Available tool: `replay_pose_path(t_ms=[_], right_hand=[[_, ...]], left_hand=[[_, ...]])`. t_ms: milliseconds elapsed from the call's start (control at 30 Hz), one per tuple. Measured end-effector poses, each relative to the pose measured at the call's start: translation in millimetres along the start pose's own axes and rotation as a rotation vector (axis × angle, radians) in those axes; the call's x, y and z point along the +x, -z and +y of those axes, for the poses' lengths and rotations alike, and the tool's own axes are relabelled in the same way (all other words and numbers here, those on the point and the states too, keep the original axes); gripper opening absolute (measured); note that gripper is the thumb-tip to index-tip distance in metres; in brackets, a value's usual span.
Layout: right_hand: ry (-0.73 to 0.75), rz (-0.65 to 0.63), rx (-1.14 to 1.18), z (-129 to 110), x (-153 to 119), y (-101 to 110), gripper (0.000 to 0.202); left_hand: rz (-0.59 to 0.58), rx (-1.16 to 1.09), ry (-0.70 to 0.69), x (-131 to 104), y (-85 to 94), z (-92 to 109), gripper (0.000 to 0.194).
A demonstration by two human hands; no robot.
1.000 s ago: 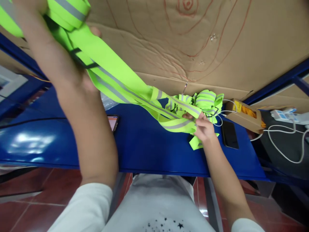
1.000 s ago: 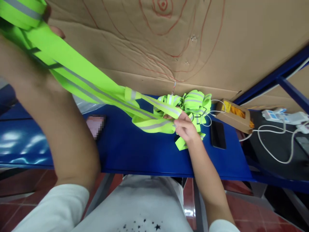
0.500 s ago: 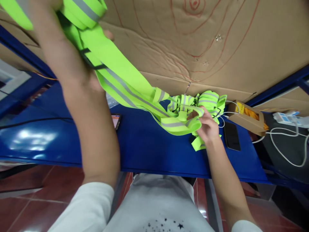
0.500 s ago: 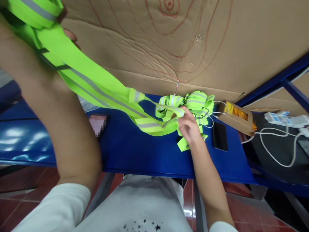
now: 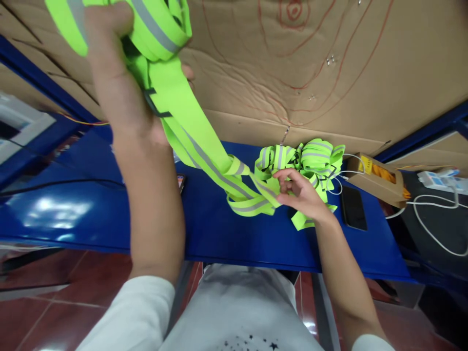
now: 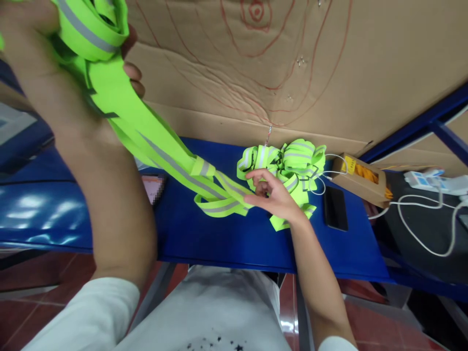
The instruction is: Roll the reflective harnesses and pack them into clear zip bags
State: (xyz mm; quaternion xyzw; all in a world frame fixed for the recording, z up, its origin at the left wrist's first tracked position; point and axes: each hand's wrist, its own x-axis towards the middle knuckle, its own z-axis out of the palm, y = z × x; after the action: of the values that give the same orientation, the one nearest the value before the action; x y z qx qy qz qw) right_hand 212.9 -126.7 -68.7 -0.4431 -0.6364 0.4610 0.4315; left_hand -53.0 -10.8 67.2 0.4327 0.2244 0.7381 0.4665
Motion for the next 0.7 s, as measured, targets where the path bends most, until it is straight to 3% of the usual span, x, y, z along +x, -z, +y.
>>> replay_pose_path(t_ms=[67, 200, 300, 433, 500, 600, 700], right_hand=[[0.049, 0.023, -0.181, 2, 1, -12, 0.052], [0.187, 0.197, -0.437, 6, 9, -44, 0.055], [0.215, 0.260, -0.466, 6, 24, -63, 0.058], [0.224, 0.362, -0.441, 12, 48, -68, 0.065], [0.219, 0.386, -0.388, 19, 57, -65, 0.057], [0.101, 0.310, -0.126, 31, 61, -55, 0.032], [-0.062, 0.233, 0.265, 37, 54, -42, 0.038]], left_hand=[[0.004, -0.001, -0.018, -1, -1.9, -3, 0.039], [0.046, 0.056, 0.040, -5, -11.5, -6, 0.042], [0.065, -0.002, 0.132, -7, -18.5, -5, 0.043], [-0.053, -0.152, 0.286, -7, -21.8, -1, 0.047], [-0.088, -0.192, 0.373, -6, -21.7, 1, 0.046], [-0.080, -0.228, 0.428, -3, -19.0, -1, 0.041], [-0.080, -0.220, 0.455, 5, -11.3, -7, 0.038]])
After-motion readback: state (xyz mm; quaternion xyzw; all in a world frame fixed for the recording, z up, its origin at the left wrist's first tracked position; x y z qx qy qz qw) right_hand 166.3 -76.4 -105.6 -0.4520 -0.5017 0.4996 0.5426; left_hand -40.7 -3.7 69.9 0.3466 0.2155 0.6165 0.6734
